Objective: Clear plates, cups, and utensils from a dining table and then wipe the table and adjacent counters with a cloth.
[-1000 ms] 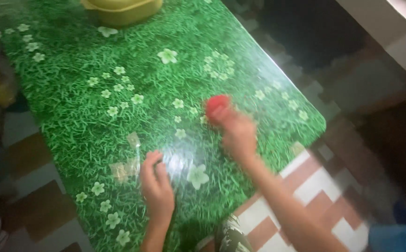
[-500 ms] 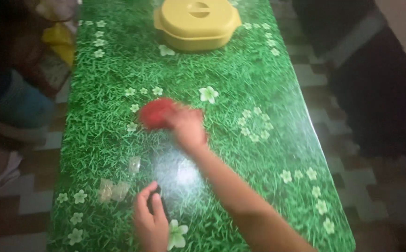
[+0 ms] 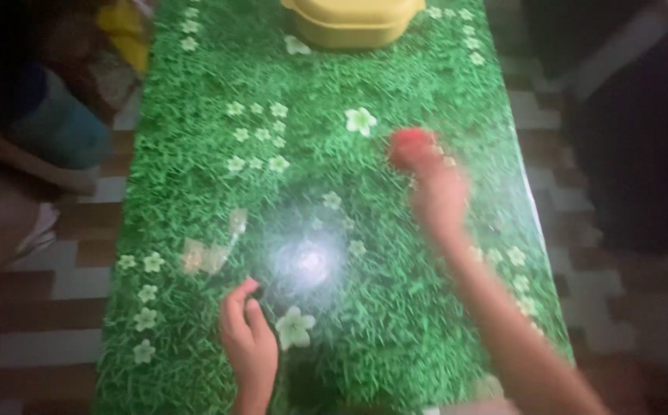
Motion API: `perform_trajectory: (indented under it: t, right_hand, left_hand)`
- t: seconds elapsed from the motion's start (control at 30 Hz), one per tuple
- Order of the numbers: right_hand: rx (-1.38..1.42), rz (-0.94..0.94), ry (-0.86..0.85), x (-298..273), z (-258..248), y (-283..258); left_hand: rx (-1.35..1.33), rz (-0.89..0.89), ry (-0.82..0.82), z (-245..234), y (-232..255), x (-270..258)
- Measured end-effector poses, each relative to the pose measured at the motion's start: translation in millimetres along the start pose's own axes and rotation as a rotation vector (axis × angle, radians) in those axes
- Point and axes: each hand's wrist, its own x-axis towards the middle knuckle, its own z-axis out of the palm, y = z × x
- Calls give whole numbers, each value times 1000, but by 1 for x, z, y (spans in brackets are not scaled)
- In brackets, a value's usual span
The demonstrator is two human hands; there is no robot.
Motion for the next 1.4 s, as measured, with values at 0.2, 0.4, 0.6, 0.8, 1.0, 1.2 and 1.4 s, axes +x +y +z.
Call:
perform_trajectory:
  t: [0.2, 0.4, 0.6, 0.8, 1.0, 1.2, 1.4]
  right_hand:
    - [158, -364, -248, -162, -9, -195]
    - [-107, -31, -104, -147, -17, -50]
    - [-366, 188, -1, -116, -37, 21]
    - [-12, 9, -358, -222, -88, -113]
    - [-62, -8, -317, -299, -122, -76]
    - [-143, 106, -195, -260, -141, 32]
    - [-130, -27, -184, -233, -136, 120]
  left_hand:
    - [-130, 216, 36, 1, 17, 14]
    - [-173, 160, -95, 0, 25, 12]
    - [-244, 169, -280, -3, 31, -22]
    - [-245, 181, -338, 21, 25, -50]
    - [-243, 252, -449, 68, 49, -72]
    - [-270, 288, -525, 132, 97, -119]
    - [-229, 317, -407, 220, 136, -183]
